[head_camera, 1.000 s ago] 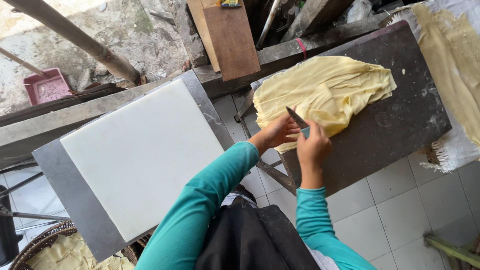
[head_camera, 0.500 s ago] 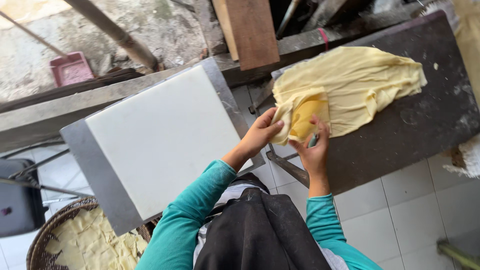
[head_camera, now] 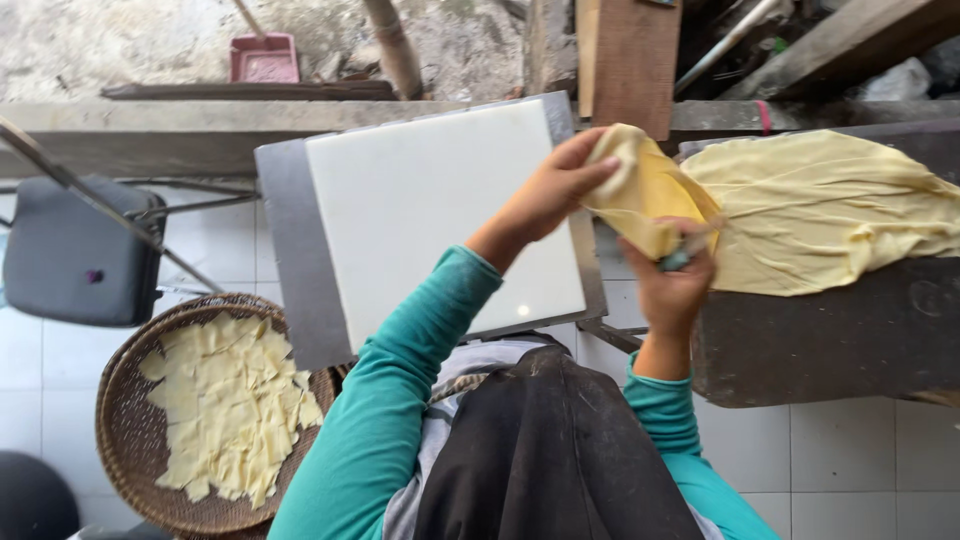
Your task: The person cuts thin sheets of dough into strips and squares using a knife on a white cutting board. The cut pieces are transferred into a woven basket. The person repeats this process with multiple sheets of dough.
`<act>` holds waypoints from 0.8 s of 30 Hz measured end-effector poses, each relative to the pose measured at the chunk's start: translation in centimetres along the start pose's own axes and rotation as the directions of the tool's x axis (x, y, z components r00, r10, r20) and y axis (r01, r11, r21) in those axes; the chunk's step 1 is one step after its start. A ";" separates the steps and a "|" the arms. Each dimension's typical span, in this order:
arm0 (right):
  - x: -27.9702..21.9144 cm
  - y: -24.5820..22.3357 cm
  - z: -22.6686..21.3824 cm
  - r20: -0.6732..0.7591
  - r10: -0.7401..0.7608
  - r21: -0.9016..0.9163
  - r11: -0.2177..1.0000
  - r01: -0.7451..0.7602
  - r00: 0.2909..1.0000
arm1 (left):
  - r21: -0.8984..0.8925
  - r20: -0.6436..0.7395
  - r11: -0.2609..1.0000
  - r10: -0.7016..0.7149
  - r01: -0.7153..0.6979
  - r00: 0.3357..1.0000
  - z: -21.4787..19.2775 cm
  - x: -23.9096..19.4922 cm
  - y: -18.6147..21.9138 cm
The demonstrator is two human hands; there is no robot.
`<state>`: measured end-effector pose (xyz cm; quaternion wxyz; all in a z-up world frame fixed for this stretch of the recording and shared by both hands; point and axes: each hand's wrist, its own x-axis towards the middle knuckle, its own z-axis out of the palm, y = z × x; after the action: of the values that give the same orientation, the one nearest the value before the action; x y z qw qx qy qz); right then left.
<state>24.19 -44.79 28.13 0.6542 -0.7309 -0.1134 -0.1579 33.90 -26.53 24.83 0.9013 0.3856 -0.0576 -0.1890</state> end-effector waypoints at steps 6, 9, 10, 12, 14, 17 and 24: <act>-7.8 -0.2 18.5 0.481 0.036 -0.154 0.987 0.043 0.876 | 0.359 -0.353 0.933 0.143 -0.008 0.925 -19.4 -18.0 5.1; -11.9 3.4 24.1 0.780 0.055 -0.100 0.994 0.037 0.624 | 0.516 -0.617 0.831 0.194 0.206 0.763 -28.5 -27.5 4.5; -13.6 4.6 25.5 0.843 0.079 -0.099 0.995 0.008 0.532 | 0.566 -0.689 0.765 0.232 0.309 0.687 -30.5 -30.2 3.7; -14.7 7.5 25.6 0.791 0.229 -0.171 0.973 -0.154 0.568 | 0.614 -0.769 0.615 0.324 0.495 0.552 -33.4 -33.2 2.8; -14.9 10.7 23.5 0.635 0.420 -0.341 0.906 -0.253 0.649 | 0.581 -0.812 0.470 0.391 0.664 0.433 -33.9 -34.9 0.7; -13.0 14.7 20.7 0.338 0.277 -0.464 0.881 -0.097 0.899 | 0.732 -0.580 0.131 0.633 0.668 0.512 -31.8 -34.0 -2.3; -11.9 19.7 26.6 0.225 0.732 -0.700 0.580 -0.416 0.643 | 0.835 -0.170 -0.497 0.174 0.235 0.970 -27.7 -22.2 -4.3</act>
<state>22.74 -20.21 2.98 0.3547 -0.9038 0.0319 0.2374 19.04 -2.04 3.39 0.1067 0.9913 -0.0727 -0.0249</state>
